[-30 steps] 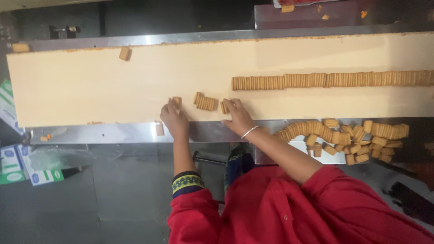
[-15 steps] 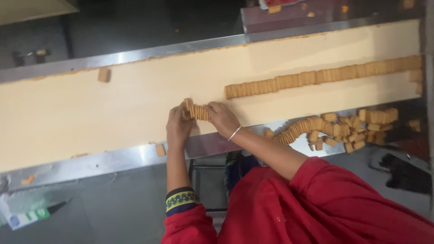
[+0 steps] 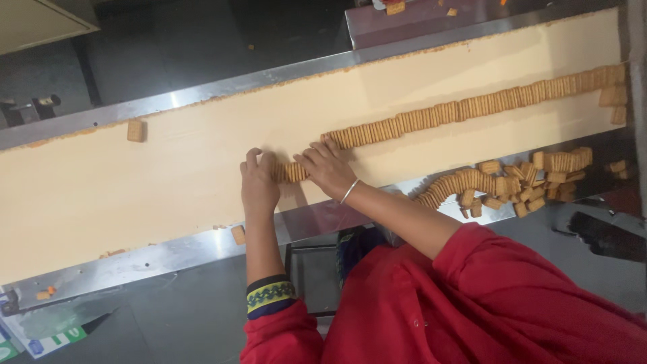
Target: The person arranges rectangular biscuits on a moving conveyor belt in a factory setting. They pick up biscuits from a pile and place them into neat rows on the belt, occasionally adjusting the alignment of the stacks. The task is repetitive and involves continuous hand movements to keep up with the belt's speed.
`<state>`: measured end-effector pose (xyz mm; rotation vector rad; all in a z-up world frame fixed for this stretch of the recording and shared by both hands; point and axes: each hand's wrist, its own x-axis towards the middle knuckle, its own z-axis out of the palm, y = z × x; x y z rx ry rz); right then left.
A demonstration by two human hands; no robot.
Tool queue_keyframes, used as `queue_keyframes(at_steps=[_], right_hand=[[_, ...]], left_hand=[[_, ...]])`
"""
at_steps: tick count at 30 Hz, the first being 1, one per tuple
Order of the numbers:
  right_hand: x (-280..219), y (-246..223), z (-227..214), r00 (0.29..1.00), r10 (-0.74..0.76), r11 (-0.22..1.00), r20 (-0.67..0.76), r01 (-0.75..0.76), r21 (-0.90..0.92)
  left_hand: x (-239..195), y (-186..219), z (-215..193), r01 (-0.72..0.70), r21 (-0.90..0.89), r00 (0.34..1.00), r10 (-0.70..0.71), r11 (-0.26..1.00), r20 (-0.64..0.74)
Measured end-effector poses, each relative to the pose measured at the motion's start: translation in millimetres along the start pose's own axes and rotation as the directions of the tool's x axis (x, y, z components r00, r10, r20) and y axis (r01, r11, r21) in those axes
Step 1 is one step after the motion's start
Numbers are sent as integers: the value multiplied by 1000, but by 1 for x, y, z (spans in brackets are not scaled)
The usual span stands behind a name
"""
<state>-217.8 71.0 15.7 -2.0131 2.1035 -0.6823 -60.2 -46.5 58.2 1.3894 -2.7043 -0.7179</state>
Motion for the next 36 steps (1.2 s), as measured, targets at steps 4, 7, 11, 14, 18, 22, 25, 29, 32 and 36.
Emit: queue_keyframes(at_steps=[4,7,11,14,18,22,25,29,32,36], right_hand=[[2,0,8,1000,0,1000,18,0,-21],[3,5,10,1000,-25,998,2,25,-63],[11,14,-5,1000,19,998,-2,-19,55],[6,38,-21,990,134,991,51,-133,-20],[0,68,-15,988,135,991,69,-134,-12],[6,39,13,937,168,967,307,-218,134],[8,7,27,934,213,969,288,-240,64],[-10,-11,53,975,212,971,72,-202,-127],[-26,-4,45,981,148,987,128,-155,40],[-74,21,-40,990,137,957,-45,-120,265]], left_hand=[[-3,3,-6,-42,-81,999,44,996,29],[-10,7,0,-42,-150,999,42,988,0],[-5,12,17,-100,-145,984,77,984,-160],[-2,16,19,-81,-213,992,59,974,-108],[-4,10,13,-64,-194,994,45,979,-101],[-26,-5,5,-1,-176,991,-23,984,-134],[-41,-7,17,40,-172,989,-63,984,-133],[-62,-13,61,57,-132,988,-76,990,-137],[-87,-17,88,-38,-120,966,6,992,-258],[-112,6,132,-148,-245,922,45,958,-385]])
